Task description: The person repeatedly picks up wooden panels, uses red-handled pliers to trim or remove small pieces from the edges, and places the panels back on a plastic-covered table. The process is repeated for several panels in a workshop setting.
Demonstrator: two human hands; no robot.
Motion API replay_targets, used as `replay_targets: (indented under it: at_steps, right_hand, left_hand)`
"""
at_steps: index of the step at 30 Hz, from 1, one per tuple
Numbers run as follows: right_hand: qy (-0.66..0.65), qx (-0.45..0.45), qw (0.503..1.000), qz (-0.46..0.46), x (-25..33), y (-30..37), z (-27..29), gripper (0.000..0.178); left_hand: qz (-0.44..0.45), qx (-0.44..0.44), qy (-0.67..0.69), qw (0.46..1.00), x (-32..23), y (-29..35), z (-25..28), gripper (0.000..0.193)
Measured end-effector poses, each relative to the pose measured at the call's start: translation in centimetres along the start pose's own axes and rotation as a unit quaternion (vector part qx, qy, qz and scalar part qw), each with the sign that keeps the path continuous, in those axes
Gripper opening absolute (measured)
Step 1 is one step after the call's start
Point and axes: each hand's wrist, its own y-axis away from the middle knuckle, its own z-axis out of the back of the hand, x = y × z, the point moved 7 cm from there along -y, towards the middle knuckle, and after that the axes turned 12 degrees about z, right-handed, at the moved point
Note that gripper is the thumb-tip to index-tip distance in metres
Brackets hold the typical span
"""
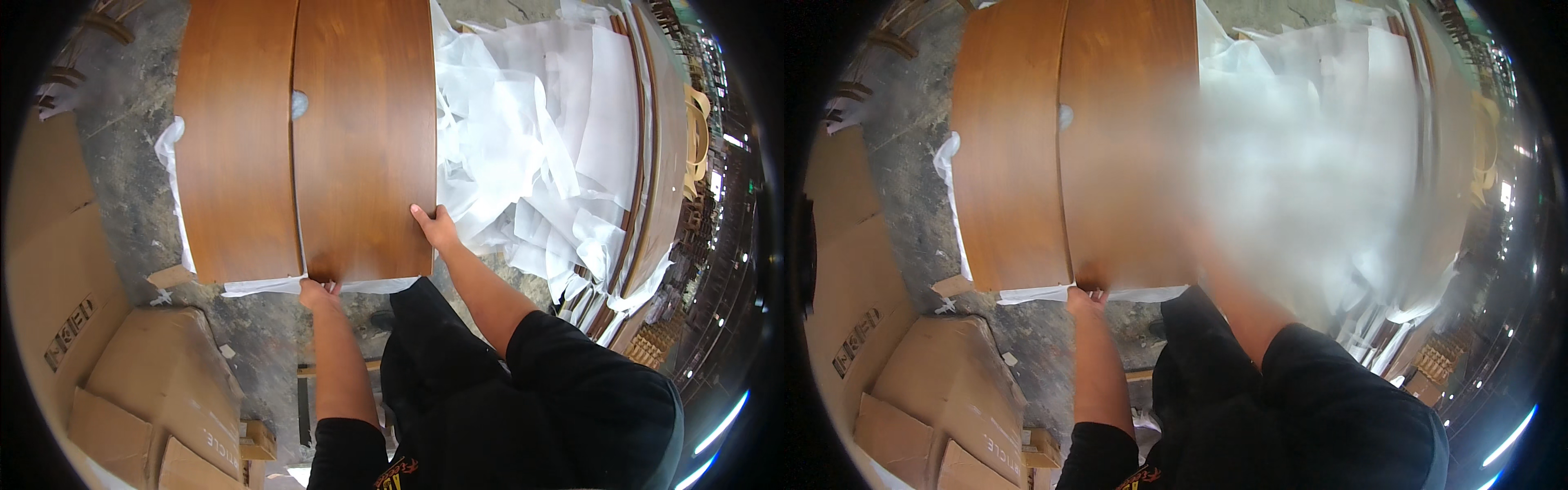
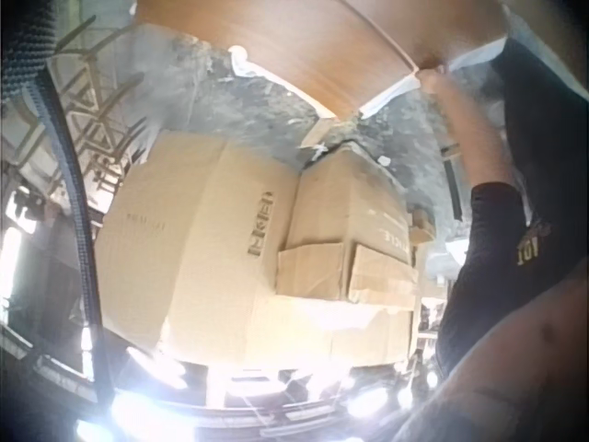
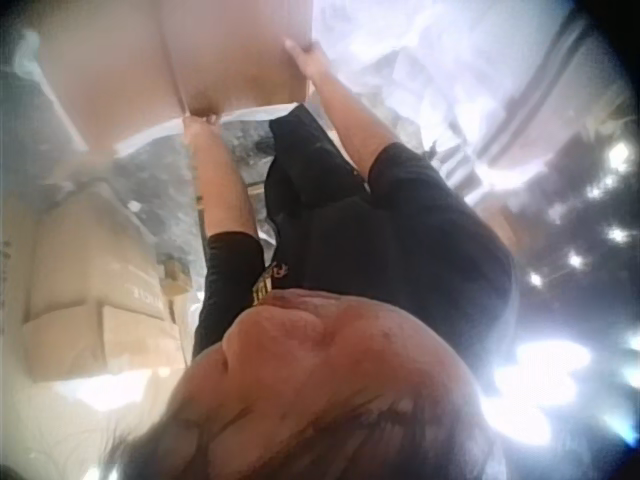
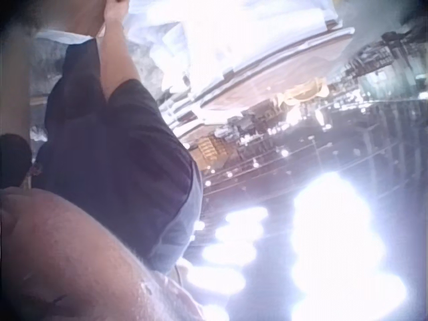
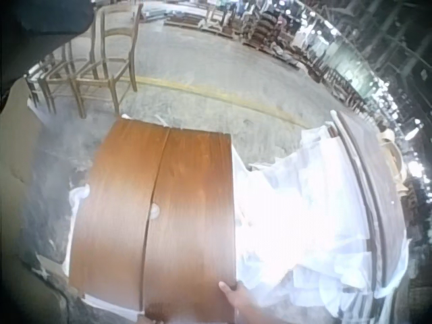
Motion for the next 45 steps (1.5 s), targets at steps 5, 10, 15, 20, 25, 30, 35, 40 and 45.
replay_targets:
  at_steps: [5,10,15,20,25,30,35,40,45]
  right_hand:
    - [-0.032,0.048,0.998,-0.009,0.4,-0.2,-0.5,0.088]
    - [-0.059,0.090,0.994,-0.028,0.5,0.7,-0.3,0.091]
    - [-0.237,0.133,0.961,-0.050,5.0,-4.4,1.6,0.112]
    - [-0.246,-0.086,0.964,-0.060,11.0,-13.0,5.8,0.090]
    - [-0.286,-0.104,0.952,-0.006,13.9,-9.4,5.1,0.077]
    - [-0.381,0.076,0.920,0.050,12.4,-5.4,1.7,0.075]
    - [-0.528,0.711,0.456,0.087,12.6,4.8,-3.3,0.073]
    - [-0.436,0.467,0.764,0.091,13.6,9.6,-11.5,0.061]
    - [-0.301,0.526,0.788,0.108,11.5,30.8,-20.9,0.060]
  left_hand:
    - [-0.069,0.131,0.005,0.989,-0.1,3.5,0.2,0.054]
    - [-0.095,0.230,-0.015,0.968,-0.9,5.1,2.0,0.066]
    - [-0.177,0.286,-0.148,0.930,-2.4,7.1,2.9,0.056]
    - [-0.229,0.321,-0.222,0.892,-2.1,13.5,3.7,0.041]
    - [-0.381,0.331,-0.156,0.849,-0.4,25.7,5.8,0.036]
    - [-0.543,0.199,-0.266,0.771,1.4,38.9,15.8,0.040]
    - [-0.662,0.188,-0.235,0.687,9.5,47.2,30.3,0.047]
    - [-0.685,0.073,-0.175,0.704,26.6,48.9,47.6,0.058]
    - [-0.532,-0.111,-0.007,0.840,48.6,46.9,58.4,0.059]
